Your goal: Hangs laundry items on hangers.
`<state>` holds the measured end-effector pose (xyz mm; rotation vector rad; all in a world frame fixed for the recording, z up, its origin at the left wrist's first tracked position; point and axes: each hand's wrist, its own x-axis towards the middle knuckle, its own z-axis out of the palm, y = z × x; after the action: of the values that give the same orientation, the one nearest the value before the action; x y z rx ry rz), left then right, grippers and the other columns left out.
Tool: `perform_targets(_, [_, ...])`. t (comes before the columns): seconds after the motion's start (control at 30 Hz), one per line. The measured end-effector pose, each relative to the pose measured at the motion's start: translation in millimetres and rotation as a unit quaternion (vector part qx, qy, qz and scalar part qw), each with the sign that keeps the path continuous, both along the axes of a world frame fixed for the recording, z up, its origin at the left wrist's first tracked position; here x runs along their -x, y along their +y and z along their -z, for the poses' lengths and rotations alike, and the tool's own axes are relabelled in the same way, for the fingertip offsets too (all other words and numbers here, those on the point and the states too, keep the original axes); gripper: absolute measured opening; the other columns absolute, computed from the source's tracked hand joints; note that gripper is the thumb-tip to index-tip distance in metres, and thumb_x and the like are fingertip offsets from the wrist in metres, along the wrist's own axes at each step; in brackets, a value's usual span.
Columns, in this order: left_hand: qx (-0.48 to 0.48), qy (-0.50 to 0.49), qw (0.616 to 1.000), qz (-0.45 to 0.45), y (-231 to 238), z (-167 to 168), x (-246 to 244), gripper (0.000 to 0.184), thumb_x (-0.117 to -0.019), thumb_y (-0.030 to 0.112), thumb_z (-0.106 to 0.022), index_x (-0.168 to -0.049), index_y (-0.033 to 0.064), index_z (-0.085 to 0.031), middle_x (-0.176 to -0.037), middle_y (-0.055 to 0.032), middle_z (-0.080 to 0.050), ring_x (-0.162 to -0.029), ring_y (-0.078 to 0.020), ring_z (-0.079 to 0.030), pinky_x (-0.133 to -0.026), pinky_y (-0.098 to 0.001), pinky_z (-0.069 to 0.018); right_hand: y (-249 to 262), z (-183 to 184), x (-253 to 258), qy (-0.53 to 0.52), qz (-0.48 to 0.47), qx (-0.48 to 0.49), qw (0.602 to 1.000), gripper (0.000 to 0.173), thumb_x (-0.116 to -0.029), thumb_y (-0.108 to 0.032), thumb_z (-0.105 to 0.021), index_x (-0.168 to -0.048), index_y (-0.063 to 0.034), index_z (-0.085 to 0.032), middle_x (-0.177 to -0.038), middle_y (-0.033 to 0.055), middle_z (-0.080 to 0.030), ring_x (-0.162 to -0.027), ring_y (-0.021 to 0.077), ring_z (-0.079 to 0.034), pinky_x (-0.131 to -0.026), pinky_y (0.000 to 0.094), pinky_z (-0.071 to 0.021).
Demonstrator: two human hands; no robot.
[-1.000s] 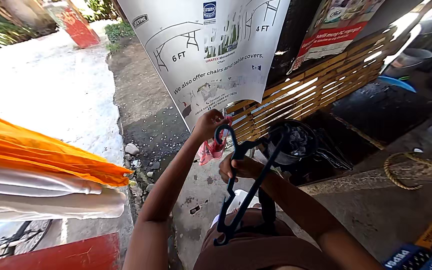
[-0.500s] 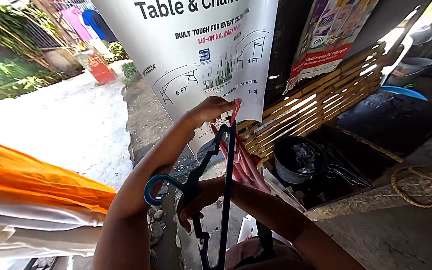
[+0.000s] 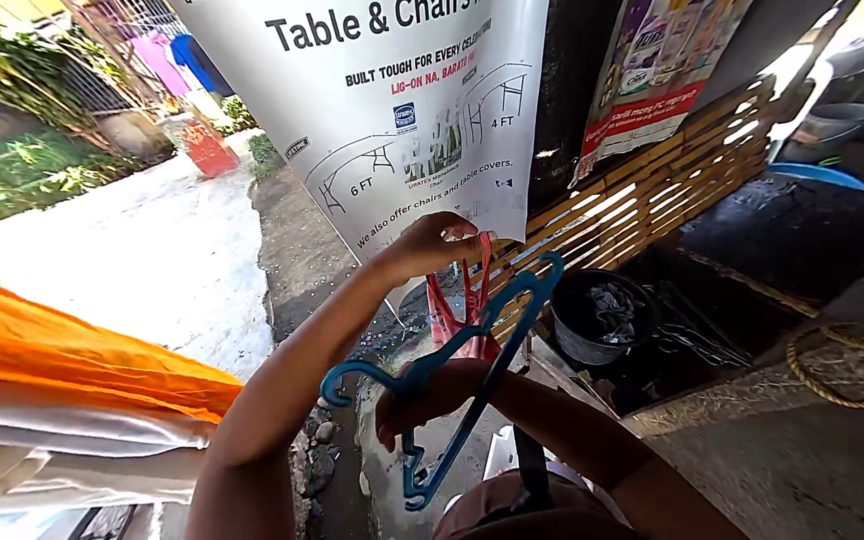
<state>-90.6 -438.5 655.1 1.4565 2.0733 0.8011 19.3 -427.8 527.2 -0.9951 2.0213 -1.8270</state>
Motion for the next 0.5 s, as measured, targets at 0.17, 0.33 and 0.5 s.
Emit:
perform_targets(0.17, [-0.034, -0.036, 0.998, -0.022, 1.6, -9.1, -22.0, 0.037, -0.1036, 0.027, -0.059, -0.128, -0.0006, -0.061, -0.116, -0.0121, -0.059, -0.094, -0.0157, -0.055, -0.079, -0.0335, -0.0474, -24.5, 1.6, 10.7, -0.046, -0.051, -0.100, 0.993, 0.026, -0.1047, -0.017, -0.056, -0.111, 0.0060, -0.068, -0.091, 0.0059, -0.069, -0.068, -0.0016, -0.050, -0.061, 0.0185, -0.0399])
perform_targets(0.33, [-0.064, -0.045, 0.997, -0.027, -5.3, -20.1, -35.7, 0.041, -0.1014, 0.031, -0.060, -0.128, 0.0002, -0.061, -0.115, -0.0098, -0.059, -0.093, -0.0128, -0.056, -0.077, -0.0299, -0.0480, -30.2, 2.6, 17.6, -0.050, -0.068, -0.058, 0.995, 0.022, -0.1037, -0.016, -0.057, -0.106, 0.0033, -0.068, -0.087, -0.0002, -0.069, -0.065, -0.0062, -0.049, -0.057, 0.0148, -0.0375])
perform_targets(0.5, [-0.045, -0.037, 0.998, 0.002, -4.6, -15.2, -46.9, 0.042, -0.0989, 0.027, -0.065, -0.128, -0.0028, -0.060, -0.121, -0.0162, -0.059, -0.101, -0.0199, -0.058, -0.085, -0.0378, -0.0495, -36.0, -12.6, 16.7, -0.073, -0.072, -0.074, 0.992, 0.017, -0.1029, -0.013, -0.058, -0.102, 0.0007, -0.067, -0.085, -0.0033, -0.067, -0.065, -0.0068, -0.050, -0.057, 0.0152, -0.0375])
